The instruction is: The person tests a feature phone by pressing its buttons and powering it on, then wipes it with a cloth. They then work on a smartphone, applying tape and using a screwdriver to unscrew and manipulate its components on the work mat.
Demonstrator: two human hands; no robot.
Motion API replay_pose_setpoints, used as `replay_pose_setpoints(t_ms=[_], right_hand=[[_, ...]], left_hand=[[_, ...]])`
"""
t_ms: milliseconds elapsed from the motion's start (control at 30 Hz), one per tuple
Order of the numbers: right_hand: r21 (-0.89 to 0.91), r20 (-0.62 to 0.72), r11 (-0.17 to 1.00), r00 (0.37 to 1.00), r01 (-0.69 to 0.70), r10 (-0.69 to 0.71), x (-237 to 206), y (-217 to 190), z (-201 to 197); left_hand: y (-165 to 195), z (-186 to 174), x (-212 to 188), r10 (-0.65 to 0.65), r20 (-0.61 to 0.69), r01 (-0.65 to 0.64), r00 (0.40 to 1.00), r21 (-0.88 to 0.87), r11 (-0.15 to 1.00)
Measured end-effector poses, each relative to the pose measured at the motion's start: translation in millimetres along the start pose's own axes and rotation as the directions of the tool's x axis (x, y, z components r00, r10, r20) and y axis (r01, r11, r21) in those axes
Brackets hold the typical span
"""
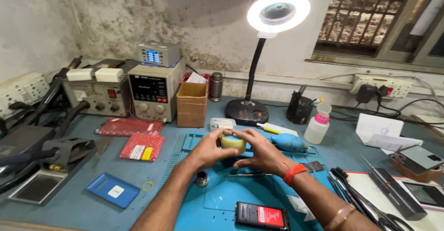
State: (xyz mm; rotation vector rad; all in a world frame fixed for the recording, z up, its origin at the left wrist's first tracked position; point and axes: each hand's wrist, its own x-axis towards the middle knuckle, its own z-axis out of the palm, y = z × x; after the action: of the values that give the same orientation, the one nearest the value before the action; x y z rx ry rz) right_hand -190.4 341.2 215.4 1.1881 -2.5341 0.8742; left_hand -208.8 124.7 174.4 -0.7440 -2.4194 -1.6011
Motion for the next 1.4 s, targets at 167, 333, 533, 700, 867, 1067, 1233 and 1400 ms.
replay_pose_setpoints(t_ms=[167, 333, 533, 700, 867, 1067, 1233, 1400], right_hand=[[0.019, -0.196, 0.998, 0.979, 0.057, -0.052, -9, -21, 7], [0.275, -0.159, 0.961, 0.987, 0.012, 0.034, -15, -41, 15], [0.370, -0.067, 0.927, 0.993, -0.063, 0.095, -13, -71, 20], [0.468, 0.005, 0.876, 0.992, -0.116, 0.129, -7, -86, 15], [0.531, 0.004, 0.843, 0.995, -0.090, 0.104, -4, -90, 23], [0.478, 0.014, 0.877, 0.999, -0.050, 0.050, 1, -94, 30], [0.455, -0.029, 0.886, 0.996, 0.093, -0.089, 14, -103, 43], [0.222, 0.058, 0.973, 0.996, 0.061, -0.075, 18, -103, 56]], left_hand=[[23, -12, -28, -0.129, 0.020, 0.131, 0.991, -0.083, 0.988], [48, -18, -75, 0.273, -0.149, -0.238, 0.951, 0.214, 0.947], [65, -26, -103, 0.012, -0.190, -0.019, 0.982, -0.038, 0.999], [74, -38, -112, -0.011, -0.221, 0.004, 0.975, -0.034, 0.999], [66, -43, -118, -0.052, -0.190, 0.018, 0.980, -0.176, 0.984], [42, -47, -130, -0.094, -0.200, 0.040, 0.975, -0.256, 0.966], [33, -58, -141, -0.380, -0.025, 0.210, 0.925, -0.800, 0.563], [30, -65, -149, -0.422, -0.168, 0.213, 0.891, -0.666, 0.715]])
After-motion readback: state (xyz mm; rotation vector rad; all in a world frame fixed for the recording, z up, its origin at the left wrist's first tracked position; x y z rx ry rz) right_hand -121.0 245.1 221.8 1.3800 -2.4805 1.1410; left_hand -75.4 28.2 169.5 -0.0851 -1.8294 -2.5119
